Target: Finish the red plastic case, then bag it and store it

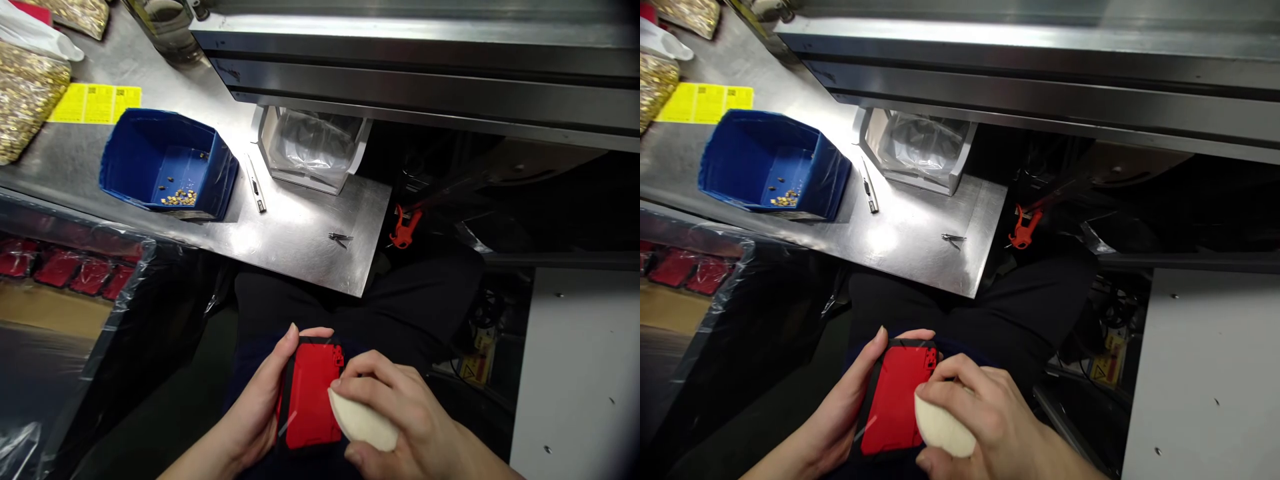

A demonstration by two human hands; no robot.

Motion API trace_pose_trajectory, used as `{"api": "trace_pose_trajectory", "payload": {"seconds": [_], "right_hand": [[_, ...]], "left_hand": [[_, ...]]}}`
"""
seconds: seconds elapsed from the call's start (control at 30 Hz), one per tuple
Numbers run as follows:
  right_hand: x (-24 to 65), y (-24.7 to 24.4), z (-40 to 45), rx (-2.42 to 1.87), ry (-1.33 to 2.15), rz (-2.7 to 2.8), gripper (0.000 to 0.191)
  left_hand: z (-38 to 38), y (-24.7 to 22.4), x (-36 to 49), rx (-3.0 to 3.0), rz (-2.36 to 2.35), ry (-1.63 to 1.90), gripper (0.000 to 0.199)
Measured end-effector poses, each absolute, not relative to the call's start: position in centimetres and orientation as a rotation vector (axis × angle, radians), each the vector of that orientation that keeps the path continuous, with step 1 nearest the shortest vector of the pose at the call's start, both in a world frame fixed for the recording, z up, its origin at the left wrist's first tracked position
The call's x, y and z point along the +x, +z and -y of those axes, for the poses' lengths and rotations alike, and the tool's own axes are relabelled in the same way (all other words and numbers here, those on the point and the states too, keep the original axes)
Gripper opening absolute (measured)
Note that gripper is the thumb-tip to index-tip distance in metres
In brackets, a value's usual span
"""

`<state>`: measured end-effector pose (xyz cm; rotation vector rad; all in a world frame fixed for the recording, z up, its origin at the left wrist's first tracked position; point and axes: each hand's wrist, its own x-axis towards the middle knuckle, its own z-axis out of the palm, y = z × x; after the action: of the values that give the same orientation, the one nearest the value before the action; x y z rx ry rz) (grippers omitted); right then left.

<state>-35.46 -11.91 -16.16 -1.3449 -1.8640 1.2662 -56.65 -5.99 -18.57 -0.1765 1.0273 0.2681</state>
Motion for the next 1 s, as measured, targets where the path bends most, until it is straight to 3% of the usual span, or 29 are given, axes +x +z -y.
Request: {"api": "trace_pose_trajectory", "payload": {"seconds": [0.47, 1.0], "right_hand": [[-37.3, -16.3, 12.9, -1.535, 1.055, 1.748, 0.041], [-37.3, -15.9, 14.2, -1.708, 1.182, 1.761, 0.045]], "left_hand": [[6.2, -17.9, -55.6, -0.01, -1.222, 0.258, 0.068], [6.0, -18.0, -55.4, 0.029, -1.208, 0.223, 0.063]]}}
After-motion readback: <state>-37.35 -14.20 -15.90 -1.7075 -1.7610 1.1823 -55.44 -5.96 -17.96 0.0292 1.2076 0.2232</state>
